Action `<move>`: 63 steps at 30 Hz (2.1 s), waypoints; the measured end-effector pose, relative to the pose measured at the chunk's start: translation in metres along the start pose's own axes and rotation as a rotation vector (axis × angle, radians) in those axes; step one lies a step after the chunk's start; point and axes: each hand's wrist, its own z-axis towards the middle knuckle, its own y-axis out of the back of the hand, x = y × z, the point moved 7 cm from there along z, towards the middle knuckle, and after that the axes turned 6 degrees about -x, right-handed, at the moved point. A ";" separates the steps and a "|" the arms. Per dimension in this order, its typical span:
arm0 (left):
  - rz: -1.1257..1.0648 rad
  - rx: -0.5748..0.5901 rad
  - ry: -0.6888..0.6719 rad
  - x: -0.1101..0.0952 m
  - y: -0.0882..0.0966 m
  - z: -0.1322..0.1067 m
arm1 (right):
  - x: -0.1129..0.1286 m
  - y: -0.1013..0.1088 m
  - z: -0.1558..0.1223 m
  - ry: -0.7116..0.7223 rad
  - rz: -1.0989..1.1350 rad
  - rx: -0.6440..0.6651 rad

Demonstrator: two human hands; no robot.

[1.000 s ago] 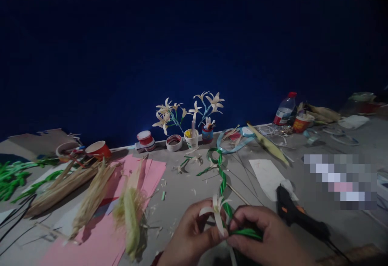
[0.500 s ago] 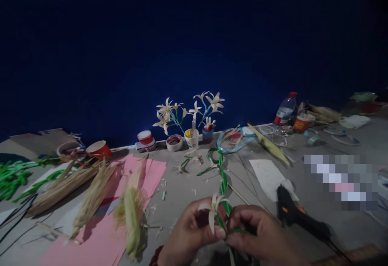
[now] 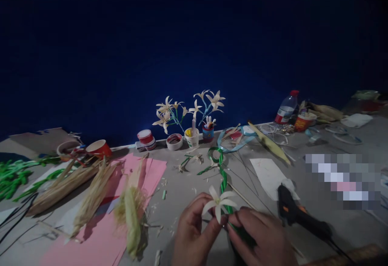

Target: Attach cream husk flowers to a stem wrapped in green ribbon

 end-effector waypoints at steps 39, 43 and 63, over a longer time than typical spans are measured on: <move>-0.027 -0.118 0.044 0.008 0.001 -0.005 | -0.001 0.006 0.000 -0.044 0.013 0.049; -0.089 -0.275 0.089 0.024 0.015 -0.009 | -0.010 0.005 0.002 -0.251 0.244 0.055; -0.307 0.035 0.284 0.016 -0.005 -0.003 | -0.028 -0.030 -0.007 -0.936 1.021 0.183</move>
